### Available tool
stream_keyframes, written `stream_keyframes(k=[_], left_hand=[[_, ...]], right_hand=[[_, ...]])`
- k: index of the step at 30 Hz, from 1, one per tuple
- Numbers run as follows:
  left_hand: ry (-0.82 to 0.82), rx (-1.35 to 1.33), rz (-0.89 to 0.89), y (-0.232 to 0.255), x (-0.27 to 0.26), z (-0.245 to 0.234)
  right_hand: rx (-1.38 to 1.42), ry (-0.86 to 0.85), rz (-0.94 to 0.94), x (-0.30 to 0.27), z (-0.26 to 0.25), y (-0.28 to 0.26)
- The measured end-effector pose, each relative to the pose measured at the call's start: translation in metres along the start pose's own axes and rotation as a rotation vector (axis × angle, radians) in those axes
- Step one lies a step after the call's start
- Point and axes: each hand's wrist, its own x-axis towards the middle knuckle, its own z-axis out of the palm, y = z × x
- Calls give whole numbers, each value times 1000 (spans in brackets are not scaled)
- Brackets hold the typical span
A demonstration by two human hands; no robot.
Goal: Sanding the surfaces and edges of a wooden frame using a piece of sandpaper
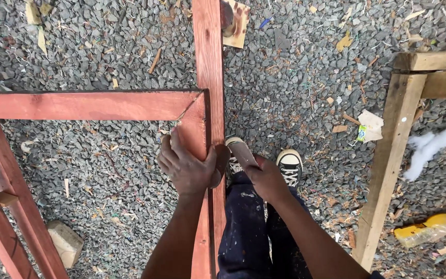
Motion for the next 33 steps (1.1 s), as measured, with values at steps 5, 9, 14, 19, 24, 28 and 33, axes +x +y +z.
stream_keyframes(k=[5, 9, 14, 19, 24, 28, 33], left_hand=[[43, 27, 234, 8, 70, 1], [82, 40, 410, 10, 132, 27], [-468, 213, 182, 32, 175, 29], [-582, 135, 171, 21, 180, 27], [-826, 1, 221, 31, 176, -37], [-1038, 70, 318, 34, 189, -56], [-1035, 33, 363, 20, 193, -40]], right_hand=[[221, 137, 7, 8, -9, 25], [402, 250, -30, -13, -4, -19], [449, 243, -121, -1, 18, -7], [337, 226, -191, -9, 23, -18], [131, 175, -211, -32, 27, -76], [314, 174, -260, -7, 65, -71], [239, 149, -194, -23, 86, -129]])
